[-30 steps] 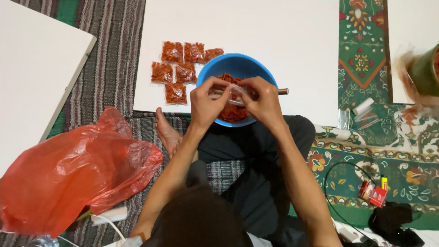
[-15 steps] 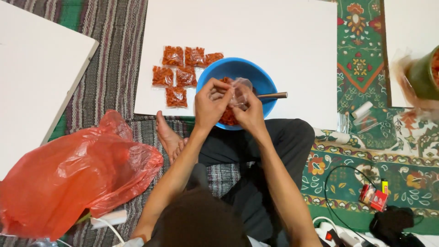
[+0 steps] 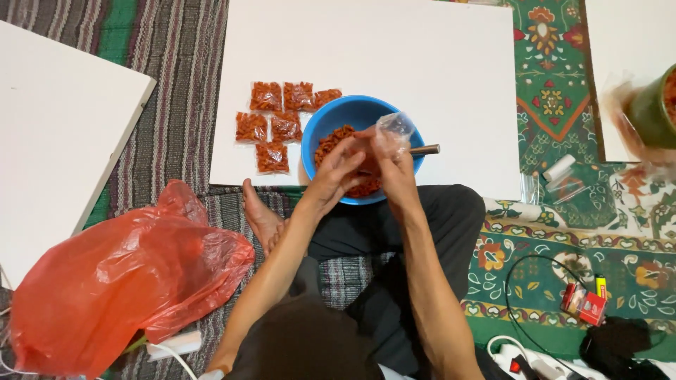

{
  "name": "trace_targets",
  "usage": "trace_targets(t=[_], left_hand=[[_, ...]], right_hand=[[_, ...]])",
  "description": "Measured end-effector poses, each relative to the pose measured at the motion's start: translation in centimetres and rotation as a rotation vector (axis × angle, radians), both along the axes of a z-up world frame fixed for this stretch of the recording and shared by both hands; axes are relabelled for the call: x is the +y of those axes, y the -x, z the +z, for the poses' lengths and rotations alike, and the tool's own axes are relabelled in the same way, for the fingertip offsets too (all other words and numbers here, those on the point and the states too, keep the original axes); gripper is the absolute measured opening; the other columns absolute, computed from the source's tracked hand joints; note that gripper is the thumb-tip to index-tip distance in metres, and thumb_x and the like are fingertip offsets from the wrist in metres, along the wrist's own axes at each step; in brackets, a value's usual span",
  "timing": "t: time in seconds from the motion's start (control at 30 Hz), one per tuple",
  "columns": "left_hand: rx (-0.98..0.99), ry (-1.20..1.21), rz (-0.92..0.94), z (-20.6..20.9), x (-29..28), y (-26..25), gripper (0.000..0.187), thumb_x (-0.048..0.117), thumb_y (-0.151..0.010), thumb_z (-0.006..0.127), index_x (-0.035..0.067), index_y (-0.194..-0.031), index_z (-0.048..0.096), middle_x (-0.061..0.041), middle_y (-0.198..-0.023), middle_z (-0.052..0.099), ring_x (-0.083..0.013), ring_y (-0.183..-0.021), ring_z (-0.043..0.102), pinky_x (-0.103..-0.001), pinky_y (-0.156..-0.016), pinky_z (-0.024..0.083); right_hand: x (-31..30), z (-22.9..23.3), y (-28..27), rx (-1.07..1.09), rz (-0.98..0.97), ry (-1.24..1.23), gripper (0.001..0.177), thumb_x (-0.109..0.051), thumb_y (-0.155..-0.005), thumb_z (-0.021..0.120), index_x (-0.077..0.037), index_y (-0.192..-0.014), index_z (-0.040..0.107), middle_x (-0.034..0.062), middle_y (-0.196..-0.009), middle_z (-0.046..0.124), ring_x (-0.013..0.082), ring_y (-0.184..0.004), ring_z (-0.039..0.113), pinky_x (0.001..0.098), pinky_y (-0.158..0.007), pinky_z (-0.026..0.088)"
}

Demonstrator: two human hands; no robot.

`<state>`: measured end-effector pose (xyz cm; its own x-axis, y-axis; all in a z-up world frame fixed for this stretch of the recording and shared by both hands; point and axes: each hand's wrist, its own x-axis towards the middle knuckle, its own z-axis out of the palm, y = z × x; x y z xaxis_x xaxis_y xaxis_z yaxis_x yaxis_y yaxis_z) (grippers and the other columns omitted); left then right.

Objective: A person is sitting on the floor, using a metal scoop to fill small plastic bags with snacks from a large blue bowl.

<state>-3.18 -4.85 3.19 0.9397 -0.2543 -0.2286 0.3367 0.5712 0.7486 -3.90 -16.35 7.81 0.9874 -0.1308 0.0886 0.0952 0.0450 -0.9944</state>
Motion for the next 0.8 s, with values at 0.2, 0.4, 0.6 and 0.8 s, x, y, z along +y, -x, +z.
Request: trace_targets(t=[0.2, 0.4, 0.6, 0.8], left_hand=[[0.129, 0.112, 0.064, -4.8, 1.0, -1.8, 0.03, 0.02, -0.096, 0.074, 0.008, -0.121, 0.064, -0.012, -0.104, 0.075, -0.0226, -0.088, 0.077, -0.035, -0.071, 0.067], [0.101, 0.169, 0.081, -8.3, 0.8, -2.4, 0.013, 0.019, -0.095, 0.074, 0.013, -0.091, 0.063, -0.007, -0.091, 0.073, -0.0156, -0.083, 0.071, -0.026, -0.072, 0.058], [0.072, 0.258, 0.133, -8.5, 0.5, -3.3, 0.012, 0.016, -0.096, 0.074, 0.011, -0.094, 0.063, -0.018, -0.096, 0.074, -0.0239, -0.089, 0.072, -0.032, -0.081, 0.058], [0.094, 0.222, 0.239, -10.3, 0.8, -3.0, 0.008, 0.012, -0.094, 0.076, 0.01, -0.1, 0.07, -0.012, -0.099, 0.075, -0.0238, -0.091, 0.074, -0.037, -0.084, 0.061]], right_hand=[[-2.7, -5.8, -1.1, -0.226, 0.031, 0.47, 0.04, -0.026, -0.089, 0.087, -0.009, -0.118, 0.067, 0.0025, -0.116, 0.048, 0.0239, -0.137, 0.036, 0.0394, -0.124, 0.021], [-1.8, -3.8, -0.8, -0.249, -0.063, 0.356, 0.02, -0.008, -0.081, 0.088, -0.015, -0.075, 0.07, -0.0036, -0.077, 0.057, 0.0145, -0.08, 0.056, 0.0262, -0.079, 0.049], [-1.2, -4.3, -1.4, -0.091, -0.113, 0.237, 0.019, -0.005, -0.083, 0.086, -0.014, -0.074, 0.071, -0.0044, -0.065, 0.062, 0.0049, -0.067, 0.056, 0.0235, -0.067, 0.054], [-1.6, -4.3, -1.1, 0.007, -0.054, 0.18, 0.019, -0.003, -0.078, 0.087, -0.013, -0.079, 0.071, -0.0031, -0.069, 0.066, 0.0044, -0.073, 0.058, 0.0265, -0.072, 0.056]])
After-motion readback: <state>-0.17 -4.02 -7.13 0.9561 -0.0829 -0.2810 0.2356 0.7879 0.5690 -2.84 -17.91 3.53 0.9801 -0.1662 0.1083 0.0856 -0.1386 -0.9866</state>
